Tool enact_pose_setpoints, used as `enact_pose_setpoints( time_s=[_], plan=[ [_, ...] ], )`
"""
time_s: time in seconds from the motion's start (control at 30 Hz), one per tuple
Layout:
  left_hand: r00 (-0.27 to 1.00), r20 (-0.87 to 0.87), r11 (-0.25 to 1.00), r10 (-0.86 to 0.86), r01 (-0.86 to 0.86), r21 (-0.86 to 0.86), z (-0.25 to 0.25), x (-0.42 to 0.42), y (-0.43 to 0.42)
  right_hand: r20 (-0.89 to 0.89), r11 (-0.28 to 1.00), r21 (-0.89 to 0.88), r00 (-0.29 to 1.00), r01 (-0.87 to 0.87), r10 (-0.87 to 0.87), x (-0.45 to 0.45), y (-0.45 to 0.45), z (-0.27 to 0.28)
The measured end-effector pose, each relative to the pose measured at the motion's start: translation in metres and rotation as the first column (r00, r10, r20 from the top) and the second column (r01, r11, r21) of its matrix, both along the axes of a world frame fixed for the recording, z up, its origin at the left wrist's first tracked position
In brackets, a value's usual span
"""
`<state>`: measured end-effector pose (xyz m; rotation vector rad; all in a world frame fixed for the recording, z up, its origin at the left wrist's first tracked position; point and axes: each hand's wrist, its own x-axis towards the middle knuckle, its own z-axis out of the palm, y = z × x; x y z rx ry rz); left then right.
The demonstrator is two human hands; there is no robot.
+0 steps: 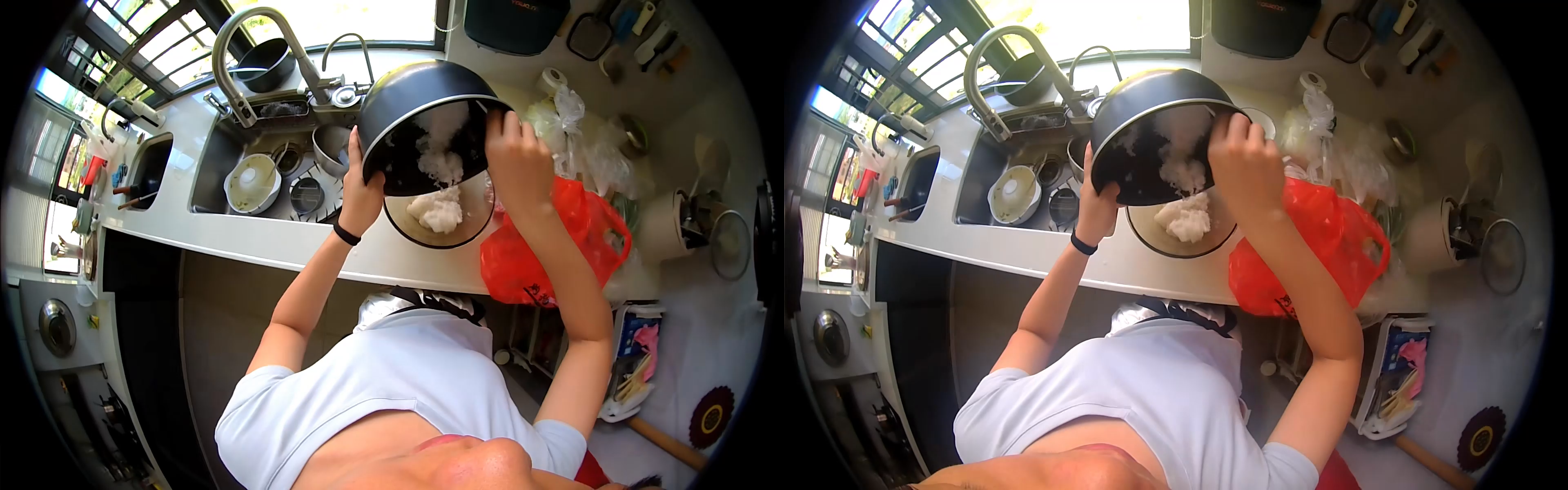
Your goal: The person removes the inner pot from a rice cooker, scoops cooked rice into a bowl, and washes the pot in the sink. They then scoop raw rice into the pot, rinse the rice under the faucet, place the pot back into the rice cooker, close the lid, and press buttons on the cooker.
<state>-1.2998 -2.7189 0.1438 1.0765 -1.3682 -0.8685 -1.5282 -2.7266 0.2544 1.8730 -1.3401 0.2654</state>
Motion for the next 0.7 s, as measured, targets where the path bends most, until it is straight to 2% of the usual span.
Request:
enact_pose_setpoints(
  time_s=[0.03,0.07,0.13,0.2,0.27,0.3,0.33,0.4,0.5,0.6,0.7],
  plan=[
    [1.0,0.0,1.0,-0.002,0.002,-0.011,0.001,-0.001,-0.001,-0.024,0.999,-0.005,0.999,0.039,-0.039,0.001,-0.005,0.001],
    [0.999,-0.031,1.0,-0.014,0.014,0.002,0.003,-0.002,0.001,-0.027,1.0,0.012,1.0,-0.016,0.017,0.0,-0.009,0.003],
    [0.995,-0.098,0.999,-0.029,0.032,0.032,0.012,-0.002,0.007,-0.03,0.99,0.131,0.998,-0.045,0.049,-0.004,-0.011,-0.003],
    [0.997,-0.058,0.995,-0.043,0.048,0.086,0.024,0.0,0.009,0.0,0.96,0.271,0.998,-0.066,0.069,-0.005,-0.013,-0.014],
    [0.998,0.067,0.999,-0.022,0.024,-0.022,0.024,-0.002,0.007,0.056,0.9,0.426,0.995,-0.097,0.081,-0.003,-0.017,-0.028],
    [0.992,0.124,0.997,0.002,0.008,-0.077,0.023,-0.004,0.008,0.059,0.9,0.419,0.993,-0.119,0.104,-0.002,-0.016,-0.034],
    [0.994,0.109,0.996,-0.008,0.018,-0.088,0.025,-0.006,0.01,0.064,0.9,0.412,0.989,-0.146,0.131,0.001,-0.015,-0.04],
    [0.996,0.093,0.999,-0.003,0.007,-0.05,0.018,-0.004,0.009,0.064,0.875,0.427,0.973,-0.226,0.22,0.0,-0.012,-0.049],
    [0.999,0.036,1.0,-0.009,0.01,-0.021,-0.003,-0.001,0.004,0.094,0.895,0.337,0.956,-0.294,0.278,-0.005,-0.001,-0.056],
    [1.0,0.013,1.0,-0.014,0.014,0.008,-0.004,0.0,0.007,0.071,0.859,0.432,0.96,-0.274,0.271,-0.01,0.003,-0.051],
    [0.998,-0.054,0.999,-0.017,0.02,0.051,-0.002,-0.001,0.006,0.072,0.889,0.375,0.964,-0.263,0.254,-0.013,0.003,-0.046]
  ],
)
